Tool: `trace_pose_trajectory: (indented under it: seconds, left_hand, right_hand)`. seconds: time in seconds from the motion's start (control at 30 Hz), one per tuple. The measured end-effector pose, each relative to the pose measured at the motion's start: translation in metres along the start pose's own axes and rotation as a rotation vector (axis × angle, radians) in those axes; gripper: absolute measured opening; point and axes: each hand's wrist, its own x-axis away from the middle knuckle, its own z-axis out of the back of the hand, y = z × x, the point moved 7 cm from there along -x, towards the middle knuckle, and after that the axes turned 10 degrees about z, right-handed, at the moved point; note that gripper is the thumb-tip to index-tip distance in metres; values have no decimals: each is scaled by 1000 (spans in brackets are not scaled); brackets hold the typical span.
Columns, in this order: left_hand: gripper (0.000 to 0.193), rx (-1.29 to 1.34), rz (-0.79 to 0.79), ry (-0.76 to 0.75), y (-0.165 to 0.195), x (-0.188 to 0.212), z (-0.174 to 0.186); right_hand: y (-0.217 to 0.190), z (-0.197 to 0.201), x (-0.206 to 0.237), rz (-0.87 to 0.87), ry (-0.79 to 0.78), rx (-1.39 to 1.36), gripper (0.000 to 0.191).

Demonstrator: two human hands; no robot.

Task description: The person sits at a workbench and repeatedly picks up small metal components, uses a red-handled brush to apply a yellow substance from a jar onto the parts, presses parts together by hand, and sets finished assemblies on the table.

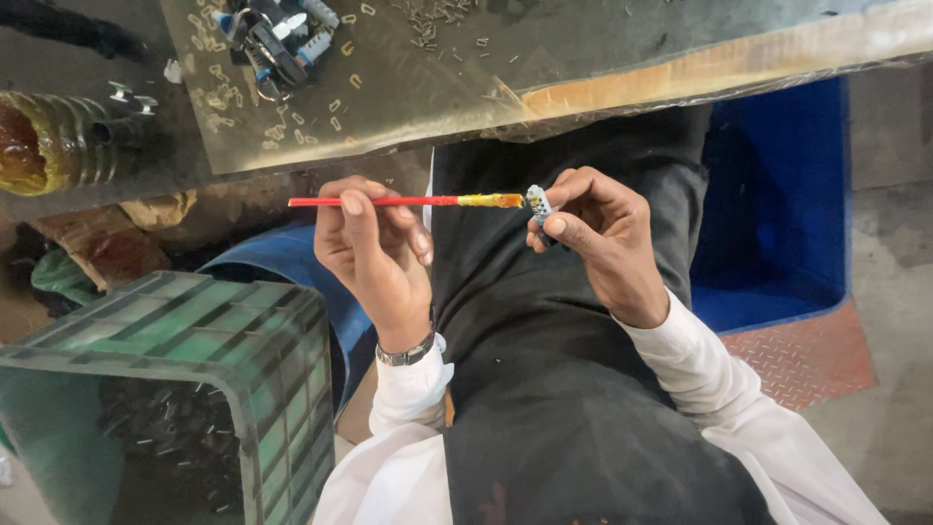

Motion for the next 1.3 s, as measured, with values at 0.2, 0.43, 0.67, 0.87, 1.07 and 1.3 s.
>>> trace_pose_trajectory:
  seconds: [0.2,0.43,0.67,0.87,1.07,1.3]
  left_hand:
    - [28,-26,-126,65,37,-6,9]
    - [30,-521,-969,417,196,-15,96]
    - [30,-1060,-1154,629,221,-56,126]
    - [17,-1041,-1014,536,138,-14,68]
    - [31,-1558,-798,95,91,-69,-18]
    - [23,-1457,-989,198,105,-72,-44]
  right_hand:
    - [-10,-3,0,22,-2,40,11]
    - [-51,89,22,52,70,744,11]
    - [-45,213,17,362,50,1523,24]
    - [-38,198,17,457,156,1536,30]
    - [-46,95,11,303,-8,1269,11]
    - [-68,-24,13,322,-201,961,24]
